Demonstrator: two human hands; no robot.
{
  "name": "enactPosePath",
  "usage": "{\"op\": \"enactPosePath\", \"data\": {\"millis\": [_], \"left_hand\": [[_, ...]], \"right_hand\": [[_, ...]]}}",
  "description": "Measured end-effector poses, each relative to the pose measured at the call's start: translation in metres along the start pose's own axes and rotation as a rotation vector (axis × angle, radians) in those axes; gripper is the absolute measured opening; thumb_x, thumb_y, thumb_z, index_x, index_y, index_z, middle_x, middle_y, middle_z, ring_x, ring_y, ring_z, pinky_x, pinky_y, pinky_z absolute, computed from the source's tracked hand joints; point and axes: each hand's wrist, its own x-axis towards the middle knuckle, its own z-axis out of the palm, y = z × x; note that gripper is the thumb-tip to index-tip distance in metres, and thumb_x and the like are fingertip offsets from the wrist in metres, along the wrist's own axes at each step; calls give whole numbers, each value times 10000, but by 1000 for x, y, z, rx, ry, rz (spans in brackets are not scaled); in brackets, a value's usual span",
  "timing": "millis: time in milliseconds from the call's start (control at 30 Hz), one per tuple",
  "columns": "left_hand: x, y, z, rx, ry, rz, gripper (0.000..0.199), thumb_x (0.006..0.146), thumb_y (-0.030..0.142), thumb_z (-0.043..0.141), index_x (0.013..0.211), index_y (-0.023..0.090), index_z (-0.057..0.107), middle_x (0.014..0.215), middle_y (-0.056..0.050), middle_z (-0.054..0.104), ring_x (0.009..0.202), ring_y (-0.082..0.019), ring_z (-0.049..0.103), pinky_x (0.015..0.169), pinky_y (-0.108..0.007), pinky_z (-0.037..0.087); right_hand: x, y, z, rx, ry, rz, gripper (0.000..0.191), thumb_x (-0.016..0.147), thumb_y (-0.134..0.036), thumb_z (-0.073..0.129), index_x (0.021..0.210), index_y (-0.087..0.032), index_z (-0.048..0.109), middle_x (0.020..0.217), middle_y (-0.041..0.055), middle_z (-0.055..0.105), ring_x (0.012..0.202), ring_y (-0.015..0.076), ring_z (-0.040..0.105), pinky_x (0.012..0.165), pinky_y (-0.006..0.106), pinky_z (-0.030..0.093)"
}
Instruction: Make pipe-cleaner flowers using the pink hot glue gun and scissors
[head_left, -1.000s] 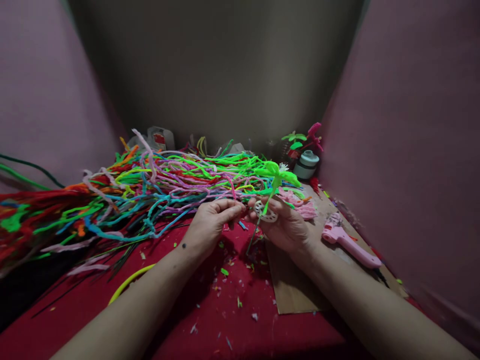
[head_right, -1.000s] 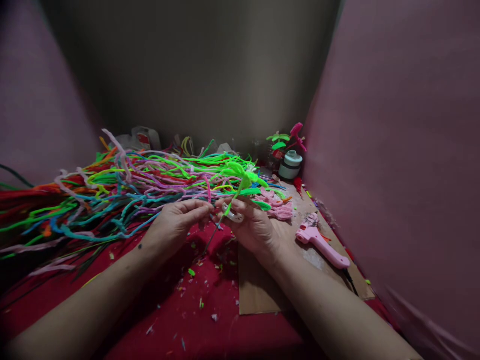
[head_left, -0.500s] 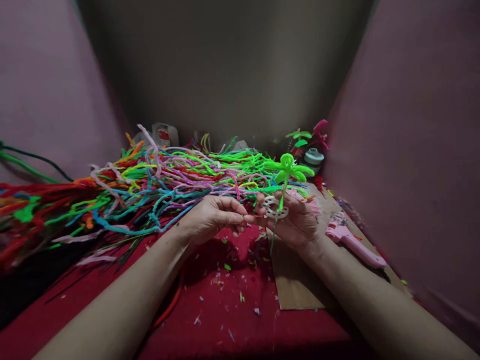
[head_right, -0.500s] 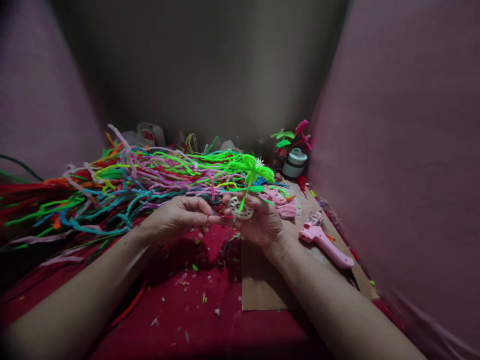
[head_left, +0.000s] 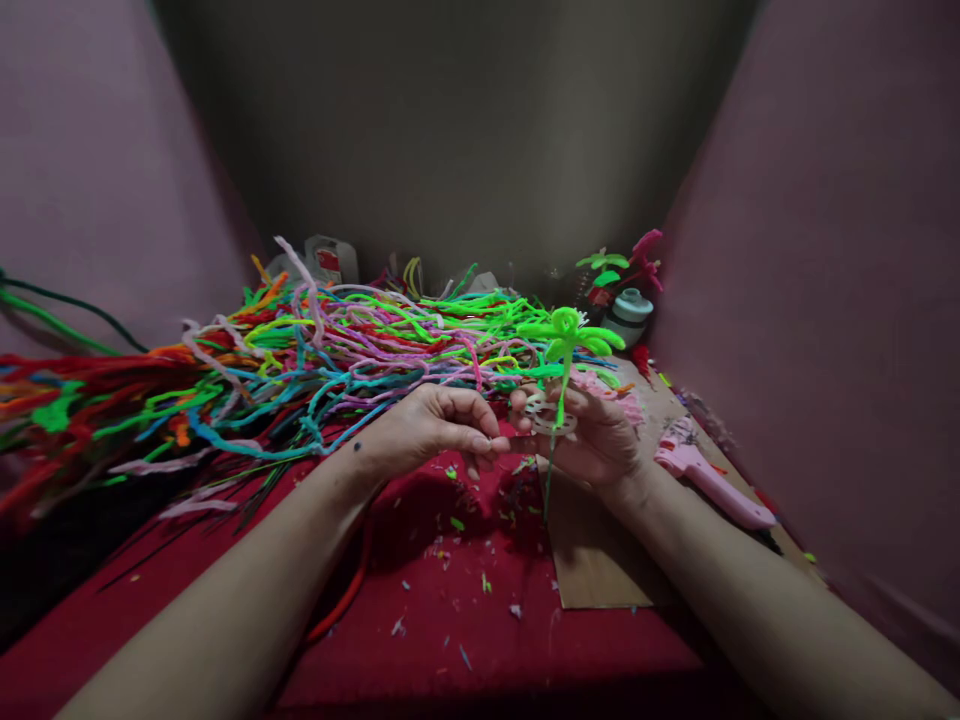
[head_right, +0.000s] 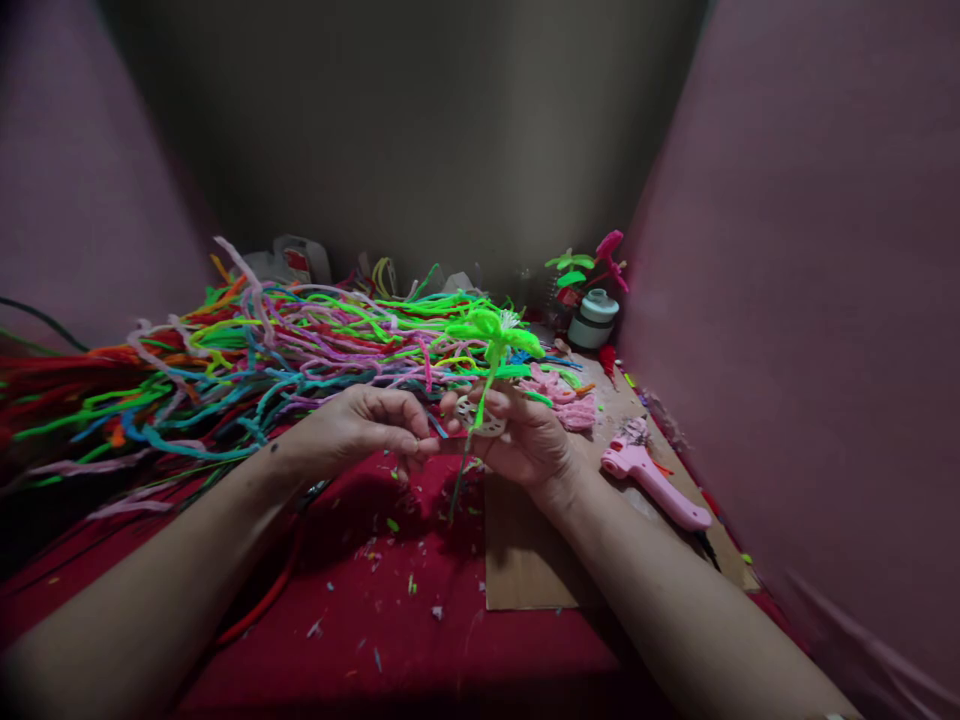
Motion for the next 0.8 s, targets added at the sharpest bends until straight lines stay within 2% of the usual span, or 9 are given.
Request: {"op": "enactPosePath", "data": {"millis": [167, 433, 800], "left_hand": [[-2, 6, 4, 40, -16, -29, 86, 678, 122, 715, 746, 112, 662, 633, -12, 692, 544, -115, 647, 555, -215, 530], [-1, 1, 8, -16, -60, -7, 102, 688, 160, 722, 746, 129, 643, 605, -10, 693, 517, -151, 660, 507, -249, 545], [1, -2, 16, -166, 0, 74, 85, 669, 74, 697, 702, 116, 632, 670, -21, 713, 496, -135, 653, 487, -240, 550]], "right_hand": [[-2, 1, -2, -28, -19, 18, 99, 744, -273, 674, 804, -194, 672, 941, 43, 667, 867, 175, 621, 901, 518, 476], [-3, 2, 4, -38, -44, 0, 81, 733, -271, 679, 773, -201, 681, 865, 29, 666, 785, 156, 624, 840, 460, 519], [-2, 3, 11, -14, -15, -24, 107, 721, -281, 681, 802, -211, 694, 865, 23, 665, 722, 143, 616, 783, 424, 549]]}}
